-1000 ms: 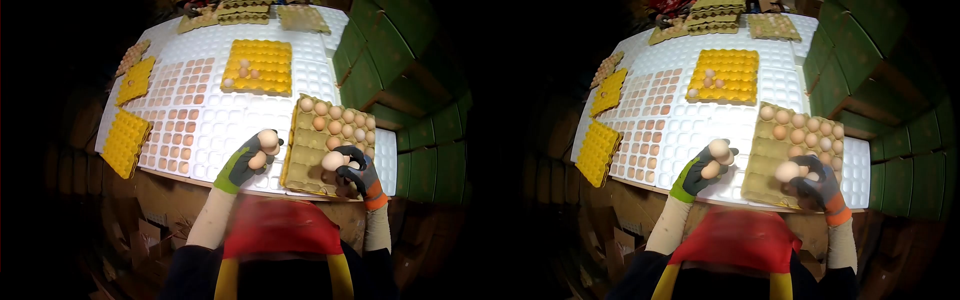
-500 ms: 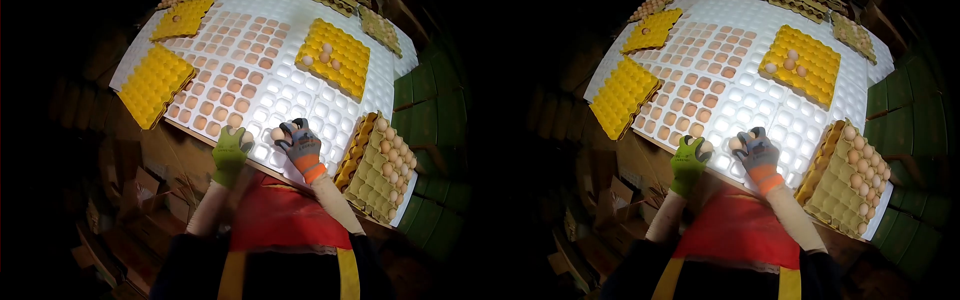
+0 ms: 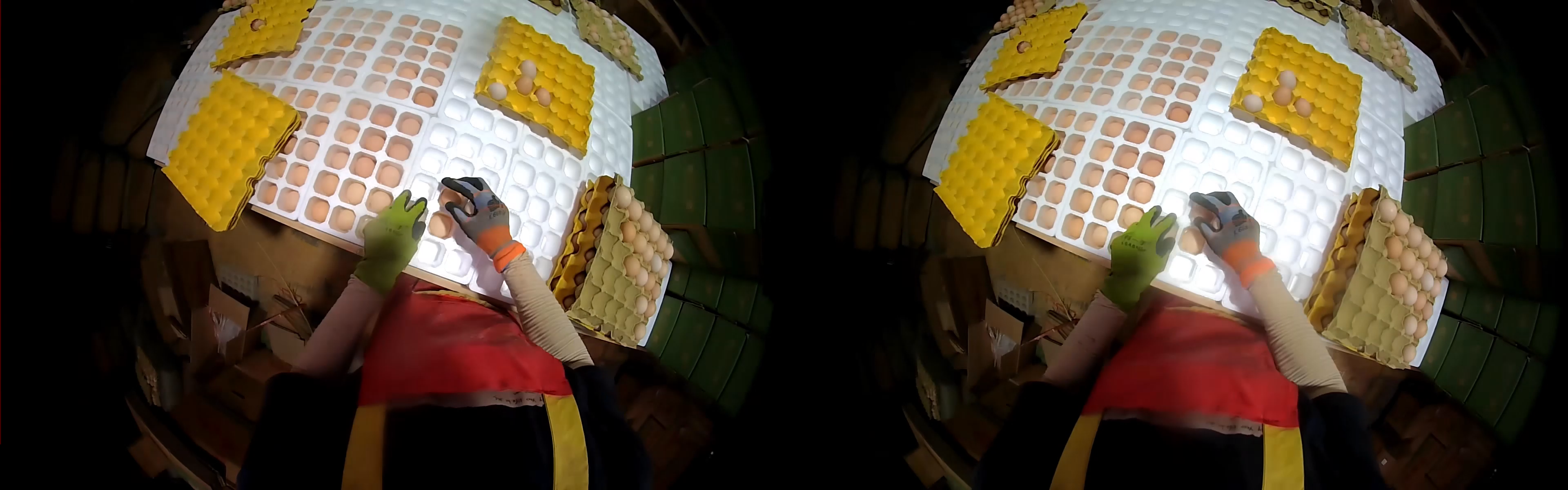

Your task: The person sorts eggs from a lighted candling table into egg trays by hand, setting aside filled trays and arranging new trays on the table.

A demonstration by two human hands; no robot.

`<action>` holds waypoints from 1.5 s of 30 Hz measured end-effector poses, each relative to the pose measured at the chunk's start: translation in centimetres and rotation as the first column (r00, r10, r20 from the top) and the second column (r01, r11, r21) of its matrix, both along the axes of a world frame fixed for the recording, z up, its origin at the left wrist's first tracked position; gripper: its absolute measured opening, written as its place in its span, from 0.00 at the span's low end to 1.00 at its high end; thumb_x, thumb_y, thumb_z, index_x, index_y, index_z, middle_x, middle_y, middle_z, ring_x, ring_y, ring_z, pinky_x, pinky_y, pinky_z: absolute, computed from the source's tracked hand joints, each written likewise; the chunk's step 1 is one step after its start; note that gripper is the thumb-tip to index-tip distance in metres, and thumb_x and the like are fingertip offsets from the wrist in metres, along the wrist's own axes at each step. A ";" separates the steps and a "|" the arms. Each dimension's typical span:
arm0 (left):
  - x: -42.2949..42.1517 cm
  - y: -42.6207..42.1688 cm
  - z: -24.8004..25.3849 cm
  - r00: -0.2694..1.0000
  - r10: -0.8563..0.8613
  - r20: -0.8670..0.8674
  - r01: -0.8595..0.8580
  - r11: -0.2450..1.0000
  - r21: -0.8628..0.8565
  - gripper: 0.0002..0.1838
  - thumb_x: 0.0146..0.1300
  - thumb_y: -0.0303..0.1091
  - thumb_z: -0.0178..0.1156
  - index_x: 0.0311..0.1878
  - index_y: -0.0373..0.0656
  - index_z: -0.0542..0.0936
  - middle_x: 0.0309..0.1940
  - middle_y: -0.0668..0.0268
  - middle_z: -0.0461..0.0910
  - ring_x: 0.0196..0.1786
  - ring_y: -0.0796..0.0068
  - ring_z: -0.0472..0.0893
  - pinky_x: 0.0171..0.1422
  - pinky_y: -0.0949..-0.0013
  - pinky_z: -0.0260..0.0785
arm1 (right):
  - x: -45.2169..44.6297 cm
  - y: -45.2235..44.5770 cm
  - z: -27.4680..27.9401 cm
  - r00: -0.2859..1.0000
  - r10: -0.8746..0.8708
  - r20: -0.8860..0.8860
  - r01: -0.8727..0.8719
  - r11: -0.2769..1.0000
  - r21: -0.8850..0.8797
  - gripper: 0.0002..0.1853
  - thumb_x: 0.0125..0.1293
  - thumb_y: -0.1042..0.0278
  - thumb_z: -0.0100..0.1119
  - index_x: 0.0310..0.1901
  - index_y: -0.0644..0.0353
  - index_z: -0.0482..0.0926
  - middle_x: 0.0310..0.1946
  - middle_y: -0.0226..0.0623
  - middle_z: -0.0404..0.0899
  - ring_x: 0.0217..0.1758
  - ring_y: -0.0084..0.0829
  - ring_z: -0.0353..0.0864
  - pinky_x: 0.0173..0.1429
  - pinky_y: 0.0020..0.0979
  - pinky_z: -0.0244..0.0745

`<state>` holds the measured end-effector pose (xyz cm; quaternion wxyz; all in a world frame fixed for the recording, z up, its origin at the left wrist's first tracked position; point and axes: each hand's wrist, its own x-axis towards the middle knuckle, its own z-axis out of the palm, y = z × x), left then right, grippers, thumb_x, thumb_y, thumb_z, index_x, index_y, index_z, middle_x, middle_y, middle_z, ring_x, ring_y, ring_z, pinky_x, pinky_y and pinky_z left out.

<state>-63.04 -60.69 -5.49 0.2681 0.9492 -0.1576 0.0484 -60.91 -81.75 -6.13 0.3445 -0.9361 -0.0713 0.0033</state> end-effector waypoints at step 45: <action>6.2 -36.8 10.8 0.832 -0.551 0.073 0.549 0.835 0.039 0.22 0.52 0.38 0.73 0.52 0.51 0.85 0.47 0.64 0.78 0.42 0.62 0.82 0.49 0.61 0.76 | -10.9 -36.3 15.0 0.963 -0.236 -0.130 0.167 0.901 -0.401 0.25 0.59 0.56 0.73 0.56 0.55 0.80 0.61 0.40 0.75 0.59 0.43 0.79 0.59 0.45 0.76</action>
